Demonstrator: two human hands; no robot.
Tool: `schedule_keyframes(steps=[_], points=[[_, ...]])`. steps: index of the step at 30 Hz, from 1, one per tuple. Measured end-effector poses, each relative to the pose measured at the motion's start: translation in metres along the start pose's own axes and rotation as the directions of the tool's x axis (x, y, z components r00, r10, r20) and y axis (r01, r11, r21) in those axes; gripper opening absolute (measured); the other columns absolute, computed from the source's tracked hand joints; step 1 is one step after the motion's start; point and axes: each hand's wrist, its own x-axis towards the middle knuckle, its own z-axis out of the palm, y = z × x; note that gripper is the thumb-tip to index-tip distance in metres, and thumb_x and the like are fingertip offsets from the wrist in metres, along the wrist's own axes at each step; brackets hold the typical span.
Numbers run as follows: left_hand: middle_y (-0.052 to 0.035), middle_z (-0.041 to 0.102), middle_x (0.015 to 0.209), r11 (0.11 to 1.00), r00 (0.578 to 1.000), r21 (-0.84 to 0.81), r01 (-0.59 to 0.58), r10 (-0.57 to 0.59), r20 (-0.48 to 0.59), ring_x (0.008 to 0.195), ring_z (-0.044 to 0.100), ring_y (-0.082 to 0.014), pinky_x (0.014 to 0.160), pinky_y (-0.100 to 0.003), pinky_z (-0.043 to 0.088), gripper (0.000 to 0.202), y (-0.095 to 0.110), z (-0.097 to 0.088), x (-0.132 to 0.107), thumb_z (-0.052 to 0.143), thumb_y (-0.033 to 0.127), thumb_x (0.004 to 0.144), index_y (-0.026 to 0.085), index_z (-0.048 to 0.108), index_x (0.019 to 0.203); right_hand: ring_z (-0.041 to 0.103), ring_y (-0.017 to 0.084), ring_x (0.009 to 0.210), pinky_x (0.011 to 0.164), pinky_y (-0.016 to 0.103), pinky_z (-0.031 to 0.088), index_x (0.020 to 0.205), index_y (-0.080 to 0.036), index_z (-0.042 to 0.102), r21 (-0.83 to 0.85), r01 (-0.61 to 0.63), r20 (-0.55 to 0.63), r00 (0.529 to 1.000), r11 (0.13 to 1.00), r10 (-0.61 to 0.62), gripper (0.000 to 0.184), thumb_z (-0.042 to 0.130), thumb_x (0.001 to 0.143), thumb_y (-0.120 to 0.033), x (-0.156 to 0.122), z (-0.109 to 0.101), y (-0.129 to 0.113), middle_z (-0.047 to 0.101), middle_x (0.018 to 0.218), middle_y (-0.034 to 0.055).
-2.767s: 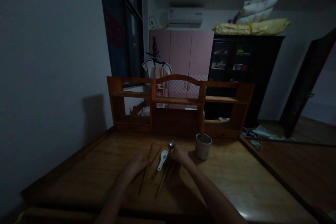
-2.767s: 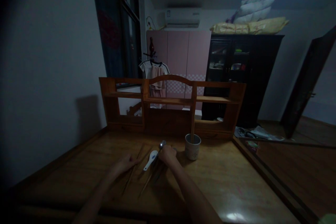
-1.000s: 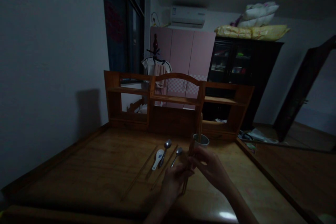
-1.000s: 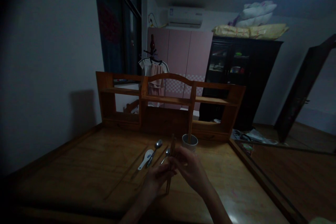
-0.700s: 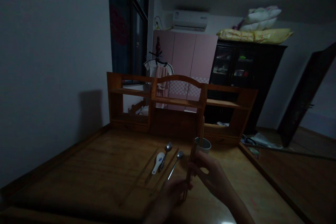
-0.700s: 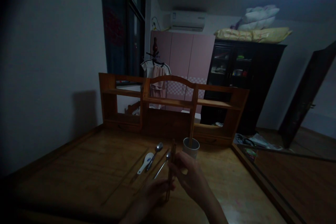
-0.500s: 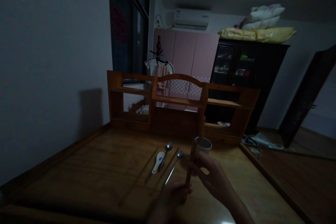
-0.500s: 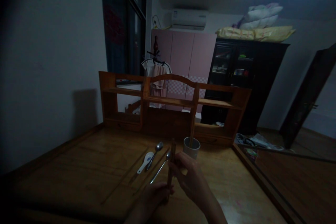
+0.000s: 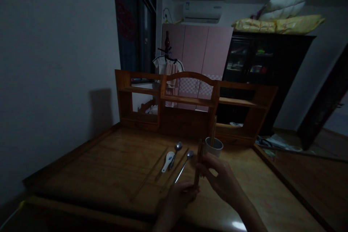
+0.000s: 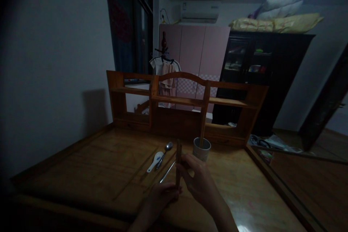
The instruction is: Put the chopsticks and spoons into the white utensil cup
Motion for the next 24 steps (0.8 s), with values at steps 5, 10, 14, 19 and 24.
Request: schedule_keyframes(steps=[5,10,14,19,24], points=[[-0.0028,0.063,0.066,1.0,1.0,-0.016,-0.013,0.013,0.007,0.059,0.049,-0.0124,0.055,-0.022,0.034,0.027,-0.009,-0.002,0.001,0.062,0.033,0.073,0.013,0.075,0.082,0.055,0.014,0.071,0.063,0.024,0.041,0.085,-0.019,0.056,-0.019,-0.014,0.021,1.0,1.0,0.014,0.01,0.05,0.092,-0.018,0.001,-0.002,0.001,0.056,0.078,0.0001],[-0.0032,0.067,0.073,1.0,1.0,0.018,-0.005,0.005,-0.002,0.061,0.053,-0.0134,0.052,-0.021,0.035,0.024,-0.016,-0.004,0.001,0.063,0.029,0.071,0.015,0.075,0.085,0.054,0.014,0.071,0.064,0.025,0.041,0.083,-0.018,0.055,-0.023,-0.01,0.055,0.998,1.0,0.011,0.013,0.048,0.094,-0.018,0.001,-0.005,-0.002,0.055,0.077,0.0003],[-0.0036,0.072,0.078,0.997,1.0,0.073,-0.001,-0.001,0.024,0.066,0.058,-0.016,0.057,-0.022,0.04,0.027,-0.013,-0.003,0.0,0.063,0.03,0.072,0.017,0.075,0.092,0.054,0.015,0.072,0.064,0.026,0.041,0.083,-0.018,0.055,-0.019,-0.025,0.089,0.996,1.0,0.027,0.014,0.047,0.095,-0.019,0.001,-0.009,-0.005,0.056,0.077,0.0006],[-0.0059,0.074,0.092,0.999,0.998,0.031,0.036,-0.037,0.043,0.08,0.063,-0.0204,0.065,-0.025,0.045,0.031,-0.01,0.0,-0.001,0.062,0.032,0.073,0.017,0.074,0.097,0.054,0.015,0.071,0.063,0.025,0.042,0.085,-0.018,0.056,-0.006,-0.038,0.087,0.995,0.999,0.039,0.017,0.044,0.096,-0.023,0.0,-0.01,-0.005,0.057,0.078,0.0008],[-0.0057,0.072,0.082,0.995,0.999,0.091,0.027,-0.031,0.043,0.067,0.06,-0.0161,0.059,-0.024,0.043,0.033,-0.007,-0.002,-0.001,0.059,0.029,0.073,0.015,0.073,0.099,0.056,0.014,0.071,0.063,0.024,0.043,0.083,-0.019,0.057,-0.031,-0.017,0.012,1.0,0.999,0.017,0.012,0.053,0.093,-0.025,-0.001,-0.005,-0.003,0.058,0.078,0.0001]])
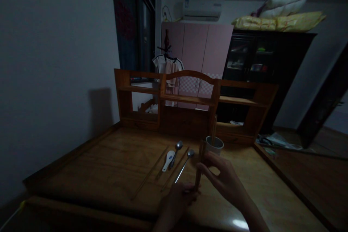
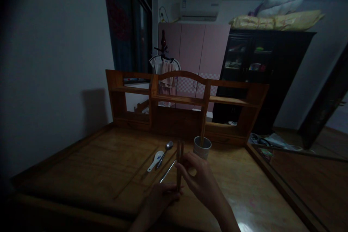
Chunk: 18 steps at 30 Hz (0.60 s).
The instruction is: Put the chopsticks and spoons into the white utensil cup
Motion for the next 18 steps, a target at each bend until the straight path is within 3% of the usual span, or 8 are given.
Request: schedule_keyframes(steps=[5,18], points=[[-0.0055,0.07,0.084,0.999,0.999,0.024,-0.04,0.04,0.014,0.065,0.056,-0.0143,0.058,-0.023,0.042,0.034,-0.004,-0.001,0.001,0.061,0.034,0.074,0.016,0.073,0.1,0.059,0.014,0.068,0.062,0.023,0.046,0.091,-0.019,0.06,-0.01,0.002,-0.112,0.994,1.0,-0.003,0.006,0.062,0.086,-0.022,0.001,0.004,0.004,0.061,0.077,-0.0009],[-0.0012,0.056,0.077,0.987,0.994,-0.133,-0.094,0.1,0.043,0.059,0.049,-0.0112,0.053,-0.023,0.037,0.023,-0.014,0.001,0.006,0.063,0.032,0.073,0.013,0.071,0.084,0.057,0.015,0.069,0.062,0.026,0.045,0.088,-0.02,0.057,0.001,0.005,-0.085,0.996,1.0,-0.005,0.0,0.057,0.088,-0.02,0.0,0.0,0.001,0.059,0.078,0.0004]])
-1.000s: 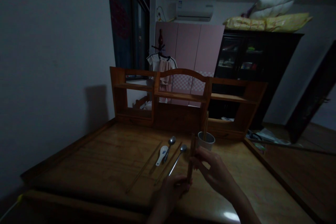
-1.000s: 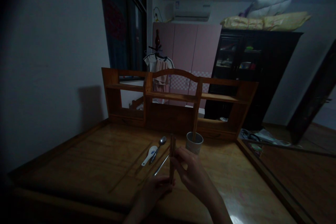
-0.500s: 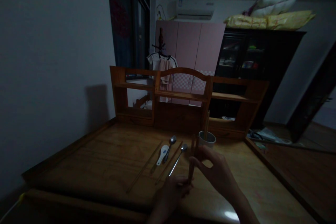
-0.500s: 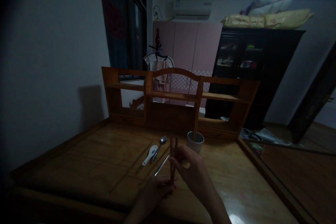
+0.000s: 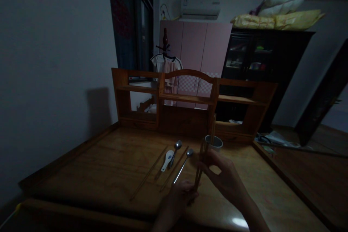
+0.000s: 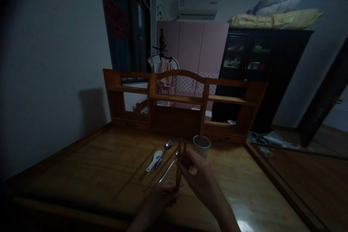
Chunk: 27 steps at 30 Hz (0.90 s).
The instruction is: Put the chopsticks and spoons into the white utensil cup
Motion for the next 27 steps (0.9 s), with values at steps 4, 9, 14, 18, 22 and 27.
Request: schedule_keyframes(steps=[4,9,14,18,22,27], points=[[0.0,0.054,0.073,0.999,1.0,0.035,0.003,-0.003,0.012,0.058,0.047,-0.0108,0.052,-0.022,0.035,0.019,0.008,0.001,-0.001,0.061,0.03,0.074,0.013,0.068,0.078,0.057,0.016,0.073,0.066,0.027,0.047,0.095,-0.019,0.057,0.024,-0.037,0.03,0.999,0.999,0.037,0.007,0.053,0.09,-0.016,-0.002,0.001,0.003,0.06,0.085,0.0019],[-0.0003,0.056,0.074,0.999,1.0,0.039,0.001,-0.001,0.002,0.061,0.049,-0.0117,0.054,-0.021,0.036,0.021,0.008,0.003,-0.006,0.057,0.034,0.078,0.014,0.064,0.078,0.057,0.018,0.084,0.074,0.03,0.049,0.108,-0.02,0.053,0.109,-0.066,0.082,0.995,0.992,0.057,0.016,0.049,0.093,-0.019,-0.004,0.003,0.004,0.059,0.1,0.0061],[-0.0046,0.062,0.091,0.999,1.0,0.051,-0.001,0.002,-0.005,0.079,0.058,-0.0169,0.068,-0.024,0.044,0.029,-0.002,0.001,-0.014,0.052,0.039,0.085,0.016,0.062,0.1,0.058,0.018,0.085,0.076,0.031,0.05,0.107,-0.021,0.051,0.158,-0.119,0.124,0.987,0.98,0.1,0.013,0.045,0.096,-0.025,-0.004,-0.001,0.005,0.059,0.101,0.0061],[-0.0053,0.062,0.093,0.99,0.994,0.099,-0.098,0.092,0.061,0.081,0.058,-0.0174,0.069,-0.025,0.045,0.03,-0.002,-0.001,-0.015,0.047,0.039,0.09,0.017,0.062,0.103,0.06,0.016,0.076,0.063,0.026,0.051,0.102,-0.021,0.052,0.165,-0.168,0.156,0.977,0.972,0.143,0.009,0.05,0.094,-0.024,-0.001,-0.003,0.009,0.061,0.092,0.0033],[-0.0047,0.063,0.093,0.988,0.994,0.11,-0.106,0.101,0.052,0.08,0.058,-0.0174,0.07,-0.025,0.045,0.033,0.005,-0.002,-0.015,0.046,0.042,0.09,0.018,0.064,0.103,0.06,0.015,0.07,0.057,0.024,0.051,0.099,-0.021,0.054,0.167,-0.187,0.157,0.974,0.968,0.162,0.008,0.052,0.092,-0.022,0.0,-0.002,0.011,0.061,0.087,0.0024],[-0.0041,0.067,0.088,0.992,0.997,0.107,-0.074,0.074,0.009,0.077,0.059,-0.0168,0.071,-0.026,0.044,0.037,0.015,-0.001,-0.015,0.045,0.044,0.089,0.017,0.07,0.094,0.06,0.015,0.067,0.056,0.024,0.05,0.093,-0.019,0.056,0.142,-0.192,0.15,0.974,0.971,0.171,0.004,0.053,0.092,-0.021,0.001,-0.002,0.009,0.062,0.08,0.0011]])
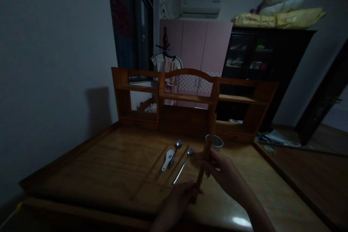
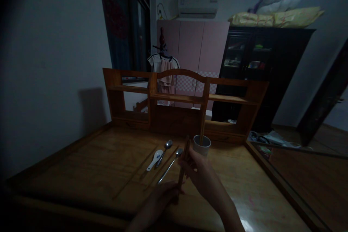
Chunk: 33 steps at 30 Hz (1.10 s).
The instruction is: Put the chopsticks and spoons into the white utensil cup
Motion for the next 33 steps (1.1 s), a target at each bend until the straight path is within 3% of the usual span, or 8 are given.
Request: schedule_keyframes(steps=[11,15,17,20,22,27,30,33], points=[[-0.0021,0.061,0.062,0.989,0.99,-0.102,0.108,-0.116,-0.081,0.055,0.05,-0.0118,0.052,-0.023,0.034,0.029,-0.008,0.005,0.011,0.059,0.038,0.075,0.013,0.075,0.078,0.058,0.014,0.064,0.057,0.025,0.048,0.089,-0.018,0.057,-0.052,0.031,0.027,0.999,0.998,-0.03,0.009,0.051,0.093,-0.024,-0.001,0.0,-0.006,0.059,0.073,0.0005],[-0.0029,0.063,0.062,0.982,0.983,-0.098,0.16,-0.168,-0.08,0.056,0.053,-0.0131,0.053,-0.023,0.038,0.028,-0.008,0.004,0.012,0.063,0.038,0.072,0.014,0.075,0.078,0.057,0.015,0.064,0.057,0.025,0.048,0.087,-0.018,0.056,-0.066,0.053,0.033,0.998,0.996,-0.05,0.013,0.05,0.094,-0.027,0.0,0.0,-0.009,0.058,0.072,0.001],[-0.0053,0.069,0.076,0.982,0.987,-0.144,0.126,-0.138,-0.077,0.069,0.06,-0.0169,0.062,-0.025,0.045,0.028,-0.011,0.003,0.014,0.068,0.035,0.07,0.015,0.074,0.089,0.058,0.015,0.063,0.056,0.025,0.049,0.088,-0.018,0.057,-0.054,0.054,0.042,0.998,0.997,-0.051,0.014,0.05,0.094,-0.029,0.001,-0.005,-0.01,0.059,0.073,0.0015],[-0.0094,0.069,0.098,0.961,0.994,-0.277,0.022,-0.052,-0.101,0.089,0.063,-0.0215,0.075,-0.028,0.048,0.041,-0.021,0.002,0.018,0.074,0.033,0.068,0.017,0.069,0.106,0.062,0.016,0.067,0.057,0.026,0.052,0.091,-0.018,0.059,-0.019,0.053,0.005,0.999,0.998,-0.053,0.018,0.052,0.092,-0.034,0.008,-0.027,-0.013,0.062,0.078,0.003],[-0.0098,0.069,0.096,0.95,0.988,-0.311,0.03,-0.076,-0.137,0.087,0.063,-0.0214,0.075,-0.029,0.049,0.047,-0.026,0.001,0.019,0.074,0.035,0.068,0.016,0.066,0.11,0.063,0.018,0.071,0.06,0.027,0.053,0.094,-0.018,0.06,-0.022,0.059,-0.108,0.992,0.998,-0.061,0.022,0.056,0.09,-0.039,0.018,-0.054,-0.016,0.064,0.08,0.0041],[-0.0076,0.069,0.095,0.972,0.976,-0.228,0.051,-0.097,-0.194,0.088,0.064,-0.021,0.078,-0.03,0.049,0.044,-0.026,0.001,0.018,0.072,0.035,0.071,0.017,0.065,0.111,0.066,0.02,0.067,0.059,0.028,0.054,0.099,-0.019,0.062,-0.124,0.052,-0.489,0.866,0.991,-0.106,0.033,0.064,0.082,-0.048,0.063,-0.133,-0.003,0.068,0.08,0.0058],[-0.0073,0.07,0.098,0.986,0.976,-0.157,0.056,-0.086,-0.198,0.093,0.063,-0.0216,0.083,-0.03,0.048,0.038,-0.022,0.001,0.017,0.069,0.034,0.073,0.019,0.068,0.108,0.065,0.019,0.058,0.052,0.026,0.05,0.088,-0.017,0.065,-0.202,-0.031,-0.469,0.881,0.979,-0.069,0.033,0.066,0.078,-0.049,0.091,-0.157,0.027,0.068,0.069,0.0051],[-0.0063,0.07,0.092,0.989,0.974,-0.114,0.096,-0.117,-0.193,0.086,0.064,-0.0211,0.076,-0.028,0.05,0.038,-0.021,0.002,0.016,0.067,0.036,0.074,0.019,0.069,0.107,0.064,0.018,0.058,0.051,0.024,0.048,0.082,-0.014,0.065,-0.205,-0.123,-0.38,0.924,0.971,0.037,0.032,0.066,0.076,-0.045,0.106,-0.155,0.066,0.068,0.068,0.0062]])
